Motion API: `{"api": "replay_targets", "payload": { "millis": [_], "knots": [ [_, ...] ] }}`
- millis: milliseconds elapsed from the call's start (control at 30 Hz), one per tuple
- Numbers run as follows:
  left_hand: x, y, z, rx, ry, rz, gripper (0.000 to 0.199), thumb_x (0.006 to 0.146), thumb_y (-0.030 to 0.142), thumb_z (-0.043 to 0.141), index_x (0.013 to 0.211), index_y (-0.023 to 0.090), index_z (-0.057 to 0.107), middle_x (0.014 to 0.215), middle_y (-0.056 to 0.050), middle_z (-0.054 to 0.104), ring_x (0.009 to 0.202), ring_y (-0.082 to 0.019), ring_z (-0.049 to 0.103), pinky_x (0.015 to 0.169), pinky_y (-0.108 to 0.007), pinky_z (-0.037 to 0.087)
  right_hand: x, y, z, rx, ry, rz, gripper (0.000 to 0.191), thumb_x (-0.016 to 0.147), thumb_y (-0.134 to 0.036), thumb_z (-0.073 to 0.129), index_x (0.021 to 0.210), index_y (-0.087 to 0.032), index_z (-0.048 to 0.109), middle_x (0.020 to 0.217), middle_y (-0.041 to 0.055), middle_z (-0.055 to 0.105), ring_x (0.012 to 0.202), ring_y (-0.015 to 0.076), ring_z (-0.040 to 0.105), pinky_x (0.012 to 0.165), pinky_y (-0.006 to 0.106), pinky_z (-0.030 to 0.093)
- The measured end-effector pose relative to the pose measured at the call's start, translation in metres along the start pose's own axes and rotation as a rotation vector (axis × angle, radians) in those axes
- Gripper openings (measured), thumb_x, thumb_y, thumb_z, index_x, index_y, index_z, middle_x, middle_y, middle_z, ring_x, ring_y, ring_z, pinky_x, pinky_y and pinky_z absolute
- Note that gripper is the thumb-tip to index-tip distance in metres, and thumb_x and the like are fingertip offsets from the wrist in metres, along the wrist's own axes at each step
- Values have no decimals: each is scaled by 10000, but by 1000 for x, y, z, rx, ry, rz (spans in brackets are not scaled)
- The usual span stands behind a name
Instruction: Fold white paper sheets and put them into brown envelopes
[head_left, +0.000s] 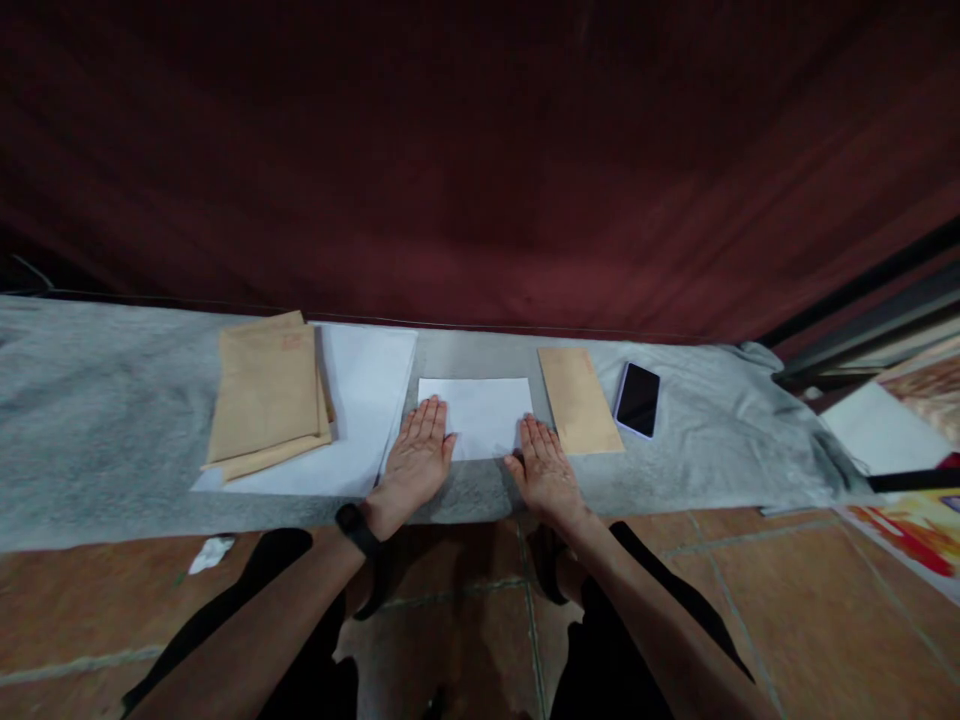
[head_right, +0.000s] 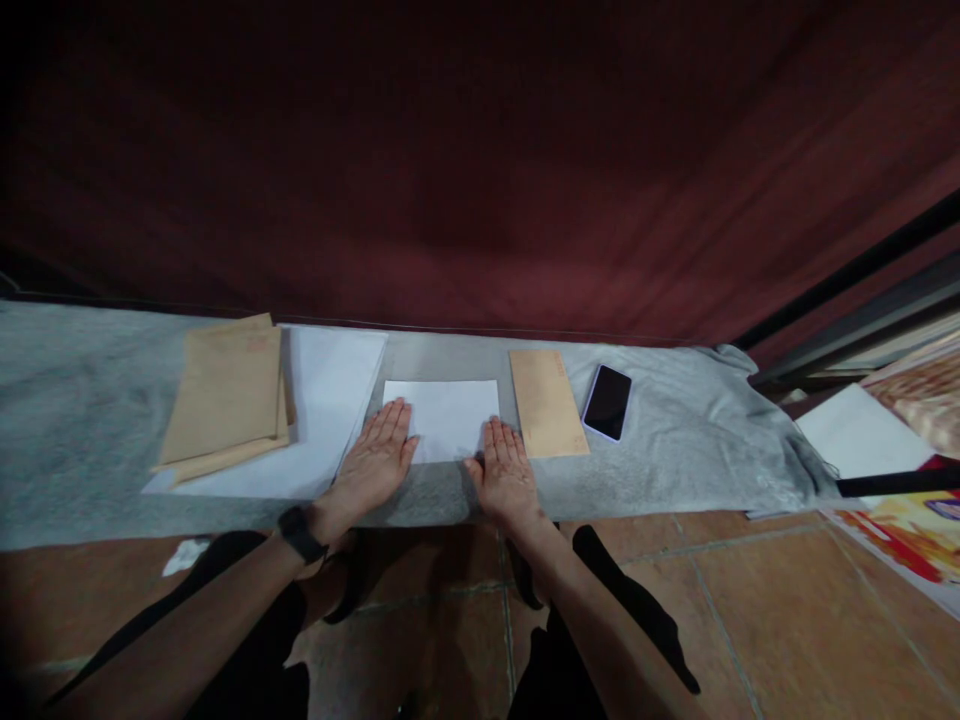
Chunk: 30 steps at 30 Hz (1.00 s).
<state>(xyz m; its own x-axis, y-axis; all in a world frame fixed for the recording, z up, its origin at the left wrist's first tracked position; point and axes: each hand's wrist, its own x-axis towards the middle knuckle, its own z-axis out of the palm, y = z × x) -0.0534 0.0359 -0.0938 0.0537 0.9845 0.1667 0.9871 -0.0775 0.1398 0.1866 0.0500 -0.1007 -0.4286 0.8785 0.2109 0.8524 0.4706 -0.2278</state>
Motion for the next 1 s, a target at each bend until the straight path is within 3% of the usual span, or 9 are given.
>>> {"api": "replay_targets", "payload": {
  "millis": [100,233,433,667,1000],
  "knots": [
    [8,4,-4,-5,30,-33,616,1017,351,271,1523,5,334,1597,-206,337,1522,-275,242,1249,-471,228,11,-4,-8,9,-23,55,618,1055,-430,315,1523,-30,372,1588,203,361,1492,302,317,1213,488,295],
    [17,22,-4,-51,30,69,603,1024,332,249,1532,14,321,1613,-189,314,1532,-258,211,1250,-465,229,31,-14,-14,47,-30,55,602,1069,-411,249,1552,-60,326,1607,166,334,1513,262,278,1232,470,262],
    [28,40,5,-65,-21,136,563,991,221,274,1522,64,372,1602,-157,358,1528,-256,222,1238,-482,242,54,-31,-5,96,-85,-9,559,1077,-396,226,1557,-133,341,1625,93,313,1519,223,262,1248,441,237],
    [43,32,3,-24,-35,108,581,967,198,289,1522,49,376,1605,-160,346,1522,-253,249,1239,-466,233,73,-35,6,70,-125,-14,533,1077,-369,261,1532,-125,392,1607,107,343,1511,234,283,1246,457,229],
    [50,18,9,17,7,6,581,1003,297,277,1535,82,369,1590,-149,374,1501,-259,304,1235,-469,229,79,-16,20,3,5,53,591,1067,-416,278,1534,-65,366,1587,169,358,1487,287,332,1206,496,286]
  ]
}}
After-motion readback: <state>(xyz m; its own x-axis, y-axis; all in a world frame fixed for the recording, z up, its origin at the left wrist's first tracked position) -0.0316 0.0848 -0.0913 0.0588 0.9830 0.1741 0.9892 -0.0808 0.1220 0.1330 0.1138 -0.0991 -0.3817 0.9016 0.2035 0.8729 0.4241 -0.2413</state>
